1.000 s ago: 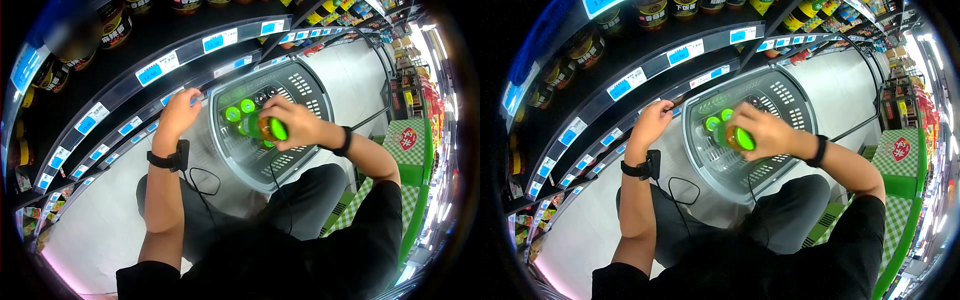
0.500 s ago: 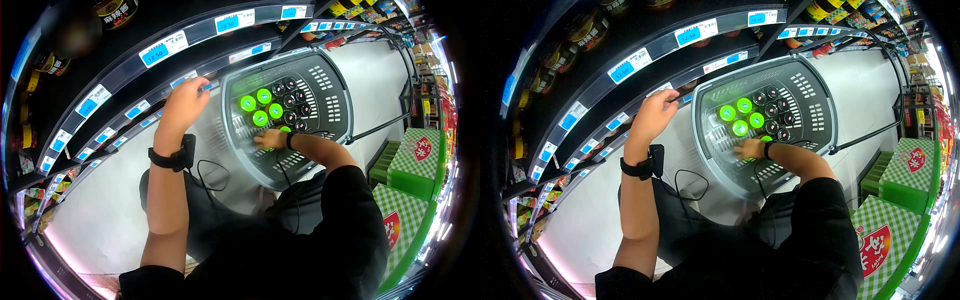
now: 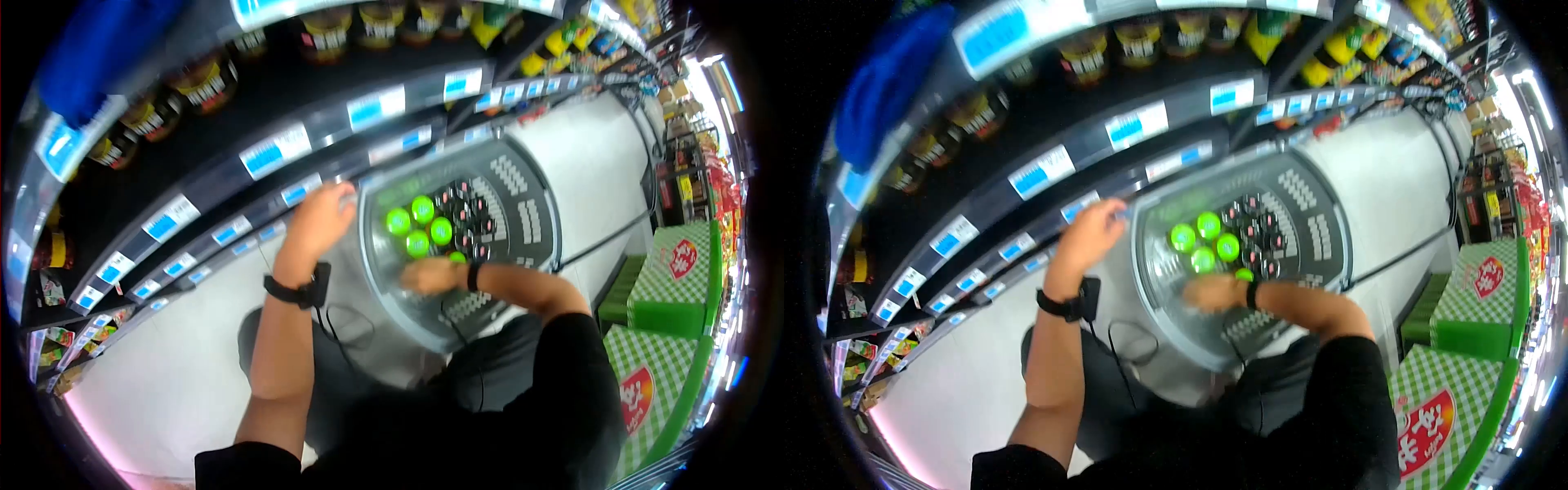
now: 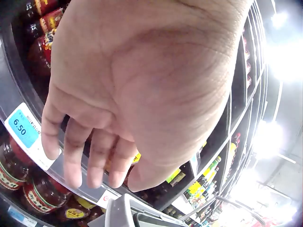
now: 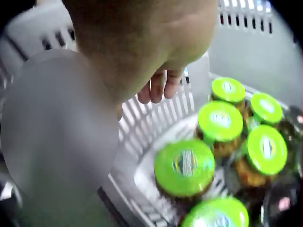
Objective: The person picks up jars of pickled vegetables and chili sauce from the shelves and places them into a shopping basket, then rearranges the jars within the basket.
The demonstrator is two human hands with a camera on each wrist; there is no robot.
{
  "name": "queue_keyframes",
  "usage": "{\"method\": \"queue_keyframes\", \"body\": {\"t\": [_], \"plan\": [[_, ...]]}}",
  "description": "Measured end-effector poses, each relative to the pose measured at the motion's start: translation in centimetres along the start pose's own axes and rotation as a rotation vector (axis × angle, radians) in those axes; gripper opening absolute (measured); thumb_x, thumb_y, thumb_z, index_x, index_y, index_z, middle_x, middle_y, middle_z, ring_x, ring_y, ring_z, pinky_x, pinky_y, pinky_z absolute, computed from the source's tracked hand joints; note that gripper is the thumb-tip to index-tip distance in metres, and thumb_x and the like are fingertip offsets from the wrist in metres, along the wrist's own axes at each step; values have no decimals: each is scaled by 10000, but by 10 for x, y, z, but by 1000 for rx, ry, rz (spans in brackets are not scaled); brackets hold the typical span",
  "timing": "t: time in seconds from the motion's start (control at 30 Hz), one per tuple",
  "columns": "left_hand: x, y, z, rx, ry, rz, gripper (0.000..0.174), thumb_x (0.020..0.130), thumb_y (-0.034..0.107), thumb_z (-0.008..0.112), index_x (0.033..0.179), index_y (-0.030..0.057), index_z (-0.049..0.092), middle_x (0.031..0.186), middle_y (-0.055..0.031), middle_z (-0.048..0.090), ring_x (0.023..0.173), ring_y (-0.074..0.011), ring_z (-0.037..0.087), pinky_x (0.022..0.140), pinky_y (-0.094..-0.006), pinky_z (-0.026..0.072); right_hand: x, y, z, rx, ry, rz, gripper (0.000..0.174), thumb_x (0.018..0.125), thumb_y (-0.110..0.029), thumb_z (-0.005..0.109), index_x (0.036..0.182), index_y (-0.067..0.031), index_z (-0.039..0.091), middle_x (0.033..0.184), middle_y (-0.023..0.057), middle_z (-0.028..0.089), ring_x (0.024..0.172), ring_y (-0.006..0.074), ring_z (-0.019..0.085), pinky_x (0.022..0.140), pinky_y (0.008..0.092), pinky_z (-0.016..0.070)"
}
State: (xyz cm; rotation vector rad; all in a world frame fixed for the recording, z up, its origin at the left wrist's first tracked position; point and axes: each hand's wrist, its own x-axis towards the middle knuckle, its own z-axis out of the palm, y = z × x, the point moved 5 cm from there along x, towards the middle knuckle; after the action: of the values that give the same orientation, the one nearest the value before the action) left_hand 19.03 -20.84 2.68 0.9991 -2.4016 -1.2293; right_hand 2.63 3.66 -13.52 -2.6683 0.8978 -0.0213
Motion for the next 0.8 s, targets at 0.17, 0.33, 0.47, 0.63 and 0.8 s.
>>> {"method": "queue_keyframes", "body": {"t": [0.17, 0.33, 0.47, 0.63, 0.8], "plan": [[6, -3, 4, 10, 30, 43, 298, 882, 193, 644, 1137, 43, 686, 1191, -188, 680, 1102, -390, 643, 946, -458, 528, 78, -47, -289, -166, 489, -130, 154, 794, -152, 711, 924, -74, 682, 730, 20, 535, 681, 184, 600, 576, 329, 491], [0, 17, -8, -11, 39, 0, 273, 906, 224, 606, 1114, 70, 695, 1183, -184, 679, 1106, -388, 638, 931, -465, 528, 118, -75, -523, 190, 633, 29, 167, 909, -88, 608, 966, 25, 717, 811, 113, 724, 688, 234, 697, 622, 339, 550], [-3, 8, -2, -10, 48, 55, 290, 909, 231, 620, 1134, 63, 690, 1173, -186, 685, 1101, -391, 642, 931, -468, 527, 177, -40, -647, -220, 749, 182, 296, 966, -128, 548, 1170, 68, 638, 1033, 113, 696, 987, 191, 665, 872, 306, 512], [-16, 5, -12, -38, 83, 57, 314, 910, 244, 651, 1157, 52, 683, 1170, -187, 691, 1102, -387, 645, 935, -463, 525, 251, 45, -703, -423, 548, 598, 507, 872, -251, 711, 1291, 1, 576, 1241, 179, 630, 1040, 289, 657, 928, 381, 526], [-23, -2, -18, -36, 108, 84, 299, 898, 241, 650, 1138, 66, 684, 1154, -184, 692, 1096, -384, 644, 922, -463, 526, 304, 87, -702, -356, 527, 569, 515, 881, -322, 708, 1278, -7, 618, 1242, 189, 651, 1023, 285, 678, 890, 371, 548]]}}
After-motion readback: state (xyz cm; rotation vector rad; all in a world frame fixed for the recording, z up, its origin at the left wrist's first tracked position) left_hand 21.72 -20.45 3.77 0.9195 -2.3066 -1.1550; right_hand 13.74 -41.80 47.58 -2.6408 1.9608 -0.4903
